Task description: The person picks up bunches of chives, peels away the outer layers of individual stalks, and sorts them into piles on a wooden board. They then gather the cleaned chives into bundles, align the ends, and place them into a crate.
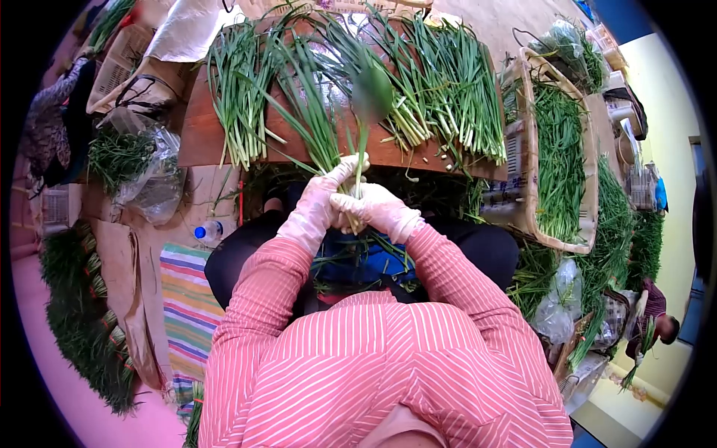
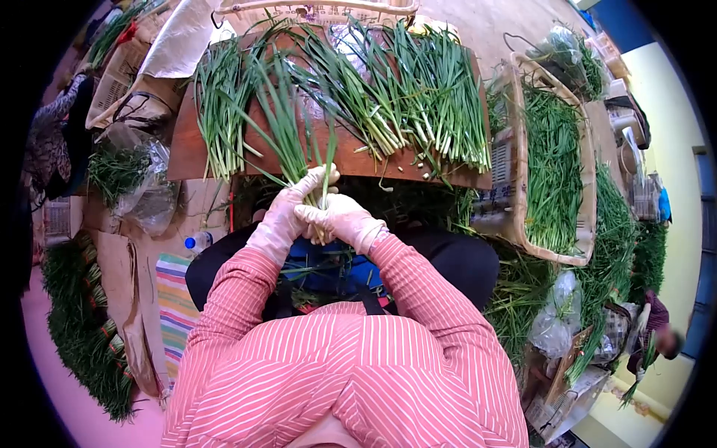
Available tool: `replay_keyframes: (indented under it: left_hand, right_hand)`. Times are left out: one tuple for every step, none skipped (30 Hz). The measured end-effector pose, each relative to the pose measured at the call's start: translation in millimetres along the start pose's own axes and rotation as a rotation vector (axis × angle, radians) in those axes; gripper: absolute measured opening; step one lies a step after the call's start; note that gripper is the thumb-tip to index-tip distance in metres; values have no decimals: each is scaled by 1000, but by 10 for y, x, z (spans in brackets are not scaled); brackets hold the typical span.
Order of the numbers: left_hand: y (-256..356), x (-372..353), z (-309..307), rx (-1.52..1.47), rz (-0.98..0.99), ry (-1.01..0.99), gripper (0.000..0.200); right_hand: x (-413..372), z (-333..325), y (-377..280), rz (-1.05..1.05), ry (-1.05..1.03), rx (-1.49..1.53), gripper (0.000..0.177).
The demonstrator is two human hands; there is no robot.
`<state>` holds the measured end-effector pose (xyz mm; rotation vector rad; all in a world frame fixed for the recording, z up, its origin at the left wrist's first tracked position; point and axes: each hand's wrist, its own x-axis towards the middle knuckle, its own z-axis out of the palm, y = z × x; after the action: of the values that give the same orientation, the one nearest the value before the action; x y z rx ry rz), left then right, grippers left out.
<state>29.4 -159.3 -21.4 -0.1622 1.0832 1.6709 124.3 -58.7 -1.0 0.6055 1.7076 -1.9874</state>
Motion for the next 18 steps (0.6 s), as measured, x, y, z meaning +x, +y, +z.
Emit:
replay_keyframes:
  left_hand:
    - [18, -52, 3, 29, 16, -54, 41]
    - [39, -119, 11, 62, 39, -112, 46]
    - [19, -104, -12, 62, 32, -179, 51]
    - [-1, -94, -25, -2, 47, -214, 53]
    - [53, -125, 15, -127, 54, -225, 51]
    - [117, -152, 59, -251, 57, -241, 49]
    - [208, -184, 77, -248, 95, -221, 50]
    - [290, -216, 71, -249, 128, -199, 51]
    - [300, -108, -14, -287, 195, -382, 49]
    - [387, -184, 79, -215, 219, -262, 40]
    - [455, -210, 154, -153, 298, -230, 35]
    - [517, -237, 222, -95, 374, -193, 29]
    - [618, -277, 301, -85, 436, -177, 20]
    - [727, -283, 348, 10, 554, -171, 17]
    - [869, -334, 431, 99, 641, -179, 16]
    - [1001, -367, 490, 187, 725, -184, 15]
    - [1111, -348, 469, 328, 715, -126, 15]
    - [1172, -275, 449, 389, 716, -104, 16]
  right_hand:
    - [-11, -8, -29, -32, -20, -54, 36]
    - [-82, 9, -86, -40, -33, -1, 33]
    - [-63, 28, -4, -174, -4, -32, 32]
    - [-33, 34, 65, -317, 27, -67, 32]
    - [-134, 32, -22, -178, -90, -19, 31]
    - [-250, 21, -91, -35, -204, 25, 30]
    - [-280, 12, -62, 12, -229, 23, 28]
    - [-288, 0, -5, 64, -252, 25, 27]
    - [-276, -3, 30, 37, -237, 16, 27]
    - [-247, -10, 49, 14, -223, 13, 26]
    - [-201, -37, 37, -20, -171, -37, 26]
    - [-180, -87, 7, -39, -161, -44, 26]
    - [-168, -126, -17, -41, -88, -16, 26]
    - [-150, -160, -32, -42, -17, 12, 27]
    - [-142, -217, -4, -56, 97, -67, 28]
    - [-128, -292, 27, -33, 197, -230, 28]
    - [-140, -336, 56, -32, 228, -186, 28]
    - [-159, -372, 61, -30, 259, -141, 28]
